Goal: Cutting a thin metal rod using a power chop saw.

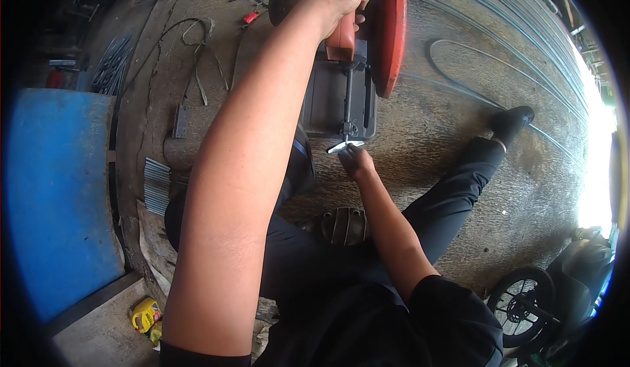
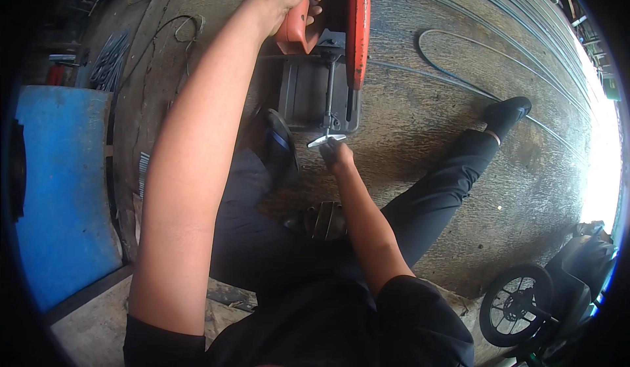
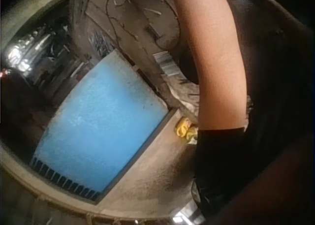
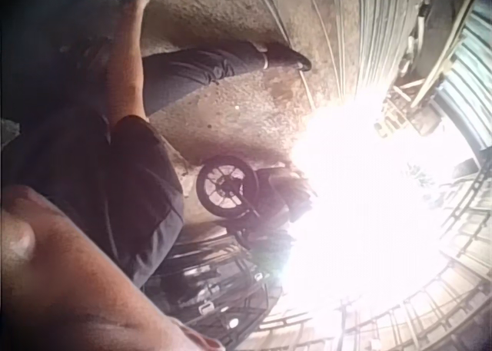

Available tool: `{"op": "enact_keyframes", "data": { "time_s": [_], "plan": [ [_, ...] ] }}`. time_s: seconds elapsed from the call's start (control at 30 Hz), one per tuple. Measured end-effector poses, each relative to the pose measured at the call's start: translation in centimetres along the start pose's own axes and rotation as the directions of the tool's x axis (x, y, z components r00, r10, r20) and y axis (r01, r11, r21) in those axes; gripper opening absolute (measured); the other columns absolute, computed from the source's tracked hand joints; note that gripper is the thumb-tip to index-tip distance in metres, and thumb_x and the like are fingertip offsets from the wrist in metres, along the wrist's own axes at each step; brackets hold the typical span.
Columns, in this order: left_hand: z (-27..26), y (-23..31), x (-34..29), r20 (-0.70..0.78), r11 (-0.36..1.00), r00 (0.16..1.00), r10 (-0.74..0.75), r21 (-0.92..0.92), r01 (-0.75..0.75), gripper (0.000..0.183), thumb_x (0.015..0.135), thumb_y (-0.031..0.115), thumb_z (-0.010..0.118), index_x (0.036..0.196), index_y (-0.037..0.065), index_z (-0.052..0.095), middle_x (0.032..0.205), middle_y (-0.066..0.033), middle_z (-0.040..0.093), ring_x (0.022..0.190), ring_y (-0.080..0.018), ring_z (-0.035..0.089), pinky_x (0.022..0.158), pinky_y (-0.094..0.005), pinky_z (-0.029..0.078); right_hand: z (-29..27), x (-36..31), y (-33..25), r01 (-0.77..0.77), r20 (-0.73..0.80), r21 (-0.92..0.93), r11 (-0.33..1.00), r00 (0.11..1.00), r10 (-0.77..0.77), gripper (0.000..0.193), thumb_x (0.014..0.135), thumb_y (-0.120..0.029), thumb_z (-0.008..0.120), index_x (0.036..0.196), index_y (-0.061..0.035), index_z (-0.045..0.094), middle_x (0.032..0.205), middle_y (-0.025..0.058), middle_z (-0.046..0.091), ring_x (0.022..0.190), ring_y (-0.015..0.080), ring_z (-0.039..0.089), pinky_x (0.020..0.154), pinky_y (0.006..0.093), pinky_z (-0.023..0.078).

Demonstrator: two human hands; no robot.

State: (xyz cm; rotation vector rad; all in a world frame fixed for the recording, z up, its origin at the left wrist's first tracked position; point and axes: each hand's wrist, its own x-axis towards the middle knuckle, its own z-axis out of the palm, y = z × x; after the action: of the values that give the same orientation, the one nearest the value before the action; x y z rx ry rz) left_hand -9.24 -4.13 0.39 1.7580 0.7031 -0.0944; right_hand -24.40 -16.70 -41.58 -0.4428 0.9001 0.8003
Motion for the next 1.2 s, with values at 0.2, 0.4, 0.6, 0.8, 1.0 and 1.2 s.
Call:
{"op": "enact_keyframes", "data": {
  "time_s": [0.2,0.4,0.6,0.8,1.0,1.2],
  "plan": [
    [0.2,-0.5,1.1,0.024,0.999,0.999,0.025,-0.042,-0.024,0.013,0.074,0.006,0.061,0.082,-0.004,0.061,0.071,-0.0121,0.062,0.06,-0.0222,0.06,0.051,-0.0337,0.049,4.2,-10.9,5.3,0.418,0.454,-0.891,-0.178,0.842,-0.292,0.021,0.079,-0.011,0.05,0.088,0.0011,0.065,0.081,0.015,0.061,0.083,0.0282,0.061,0.074,0.0419,0.048],
    [0.1,-1.4,2.0,0.029,0.997,0.998,0.06,-0.059,-0.059,0.017,0.073,0.007,0.062,0.084,-0.005,0.06,0.07,-0.013,0.061,0.06,-0.0228,0.061,0.05,-0.035,0.049,2.8,-12.7,11.6,0.654,0.657,-0.724,-0.217,0.751,0.07,0.025,0.075,-0.014,0.06,0.096,-0.0031,0.069,0.093,0.0196,0.068,0.089,0.0326,0.066,0.08,0.0405,0.051],
    [0.0,-1.3,1.7,0.039,0.992,0.996,0.079,-0.1,-0.075,0.015,0.073,0.007,0.063,0.082,-0.005,0.061,0.069,-0.0127,0.061,0.059,-0.0224,0.061,0.051,-0.0345,0.049,-0.6,-4.6,6.2,0.197,0.061,-0.873,0.446,0.951,-0.302,0.047,0.085,-0.021,0.066,0.126,-0.0016,0.053,0.103,0.0094,0.067,0.091,0.022,0.063,0.074,0.0338,0.05],
    [0.1,-0.8,1.2,0.0,0.999,1.0,0.03,-0.024,-0.03,0.015,0.072,0.006,0.062,0.082,-0.005,0.062,0.068,-0.0124,0.062,0.059,-0.0225,0.061,0.052,-0.0349,0.049,-0.2,-4.1,1.7,0.441,0.114,-0.666,0.602,0.857,-0.503,0.055,0.093,-0.023,0.059,0.14,-0.0031,0.037,0.127,0.0094,0.054,0.111,0.0221,0.055,0.088,0.0374,0.045],
    [0.0,-0.9,1.2,0.023,0.998,0.999,0.045,-0.039,-0.044,0.015,0.072,0.006,0.062,0.082,-0.006,0.062,0.067,-0.0127,0.062,0.058,-0.0227,0.06,0.052,-0.0349,0.048,0.9,-2.4,-0.3,-0.052,-0.055,-0.016,0.999,0.997,0.051,0.044,0.097,-0.024,0.051,0.132,0.0018,0.042,0.125,0.0156,0.053,0.111,0.0276,0.055,0.093,0.0415,0.046],
    [-0.1,-1.0,1.1,0.036,0.998,0.998,0.047,-0.046,-0.045,0.014,0.072,0.006,0.062,0.08,-0.005,0.06,0.066,-0.0129,0.06,0.058,-0.0231,0.06,0.052,-0.0355,0.048,1.7,-1.3,-0.4,0.073,-0.114,-0.009,0.997,0.991,-0.073,0.029,0.091,-0.013,0.05,0.116,0.0025,0.053,0.1,0.0105,0.058,0.092,0.0255,0.059,0.084,0.0359,0.051]
  ]
}}
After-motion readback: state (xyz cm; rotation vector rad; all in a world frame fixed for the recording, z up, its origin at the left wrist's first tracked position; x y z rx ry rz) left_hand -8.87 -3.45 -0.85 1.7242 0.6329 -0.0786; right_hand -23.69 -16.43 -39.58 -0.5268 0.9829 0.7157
